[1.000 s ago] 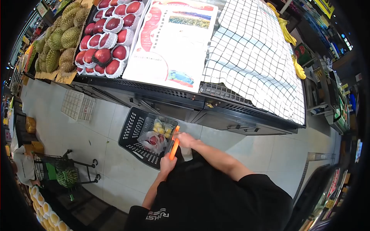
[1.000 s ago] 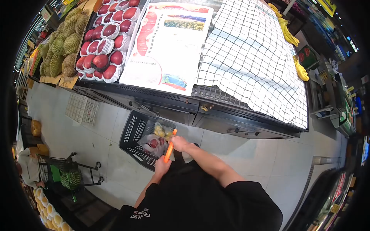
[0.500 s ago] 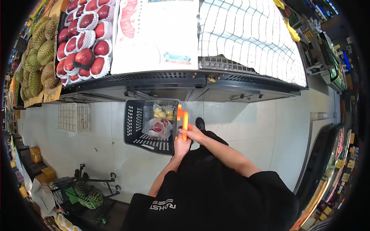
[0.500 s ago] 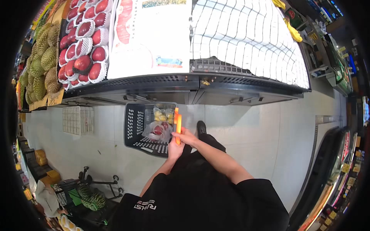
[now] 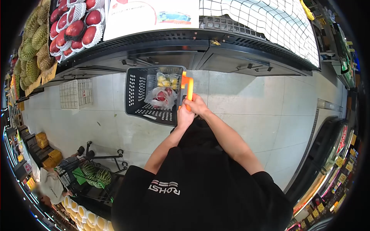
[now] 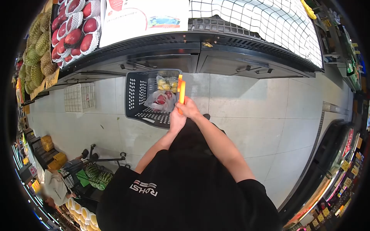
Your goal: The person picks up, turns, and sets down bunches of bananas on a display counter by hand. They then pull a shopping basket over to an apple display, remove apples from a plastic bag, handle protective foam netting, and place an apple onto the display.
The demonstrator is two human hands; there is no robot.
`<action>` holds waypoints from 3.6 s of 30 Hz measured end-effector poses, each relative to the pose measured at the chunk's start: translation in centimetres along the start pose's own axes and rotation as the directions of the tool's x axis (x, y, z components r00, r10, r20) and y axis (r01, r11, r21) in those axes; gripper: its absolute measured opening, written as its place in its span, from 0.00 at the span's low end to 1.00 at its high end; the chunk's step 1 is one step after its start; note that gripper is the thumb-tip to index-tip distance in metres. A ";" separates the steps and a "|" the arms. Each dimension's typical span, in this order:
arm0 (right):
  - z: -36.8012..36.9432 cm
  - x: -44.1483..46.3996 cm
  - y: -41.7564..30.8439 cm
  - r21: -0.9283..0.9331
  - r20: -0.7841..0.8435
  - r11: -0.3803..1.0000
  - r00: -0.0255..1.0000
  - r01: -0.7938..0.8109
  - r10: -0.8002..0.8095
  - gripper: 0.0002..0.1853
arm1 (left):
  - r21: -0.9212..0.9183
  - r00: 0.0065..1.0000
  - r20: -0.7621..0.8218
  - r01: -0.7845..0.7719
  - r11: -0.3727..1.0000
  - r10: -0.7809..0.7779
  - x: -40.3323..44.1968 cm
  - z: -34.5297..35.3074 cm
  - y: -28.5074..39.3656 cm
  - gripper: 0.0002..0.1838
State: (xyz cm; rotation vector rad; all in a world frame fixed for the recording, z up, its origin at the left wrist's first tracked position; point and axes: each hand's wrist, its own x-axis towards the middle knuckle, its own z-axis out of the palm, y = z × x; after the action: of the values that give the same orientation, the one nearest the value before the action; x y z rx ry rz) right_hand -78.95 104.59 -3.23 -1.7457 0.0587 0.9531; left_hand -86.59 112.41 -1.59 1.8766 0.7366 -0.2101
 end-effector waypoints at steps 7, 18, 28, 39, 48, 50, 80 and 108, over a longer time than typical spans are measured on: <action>-1.6 -2.8 1.6 0.052 -0.075 0.995 0.994 0.086 -0.082 0.20 | -0.046 0.997 -0.022 -0.076 0.996 0.075 -0.1 2.4 -0.2 0.18; -3.1 -6.0 2.4 -0.250 -0.239 0.956 0.947 0.152 -0.213 0.22 | 0.191 0.965 0.215 -0.194 0.962 0.152 -2.5 2.8 0.1 0.24; -2.7 -5.9 5.5 -0.404 -0.523 0.889 0.743 0.215 -0.417 0.20 | 0.076 0.962 0.252 -0.125 0.989 0.102 -6.3 -5.5 -13.2 0.29; -4.6 -7.1 4.7 -0.280 -0.740 0.959 0.645 -0.039 -0.190 0.22 | -0.234 0.947 0.097 0.320 0.918 -0.306 -5.1 -23.2 -28.7 0.20; -2.5 -7.1 5.5 -0.108 -0.836 0.992 0.546 -0.070 -0.052 0.30 | -0.157 0.937 0.162 0.333 0.930 -0.309 1.6 -32.9 -26.1 0.21; -2.6 -6.7 6.1 -0.102 -0.846 0.993 0.530 -0.063 -0.053 0.29 | -0.165 0.960 0.164 0.252 0.954 -0.225 3.3 -33.7 -26.0 0.20; 0.0 -7.1 4.5 -0.058 -0.841 0.993 0.541 -0.104 0.007 0.20 | -0.029 0.923 0.299 0.262 0.965 -0.242 7.0 -29.6 -21.4 0.20; -2.5 -6.5 -0.2 -0.177 -0.822 0.960 0.569 -0.217 -0.023 0.22 | -0.110 0.917 0.235 0.355 0.928 -0.323 5.8 -26.8 -20.9 0.20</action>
State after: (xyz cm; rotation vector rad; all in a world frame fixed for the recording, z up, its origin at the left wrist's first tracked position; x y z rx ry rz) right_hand -81.88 100.00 1.14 -2.3319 0.6765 0.1198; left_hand -99.12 143.65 -9.07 1.5438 0.9008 -0.5538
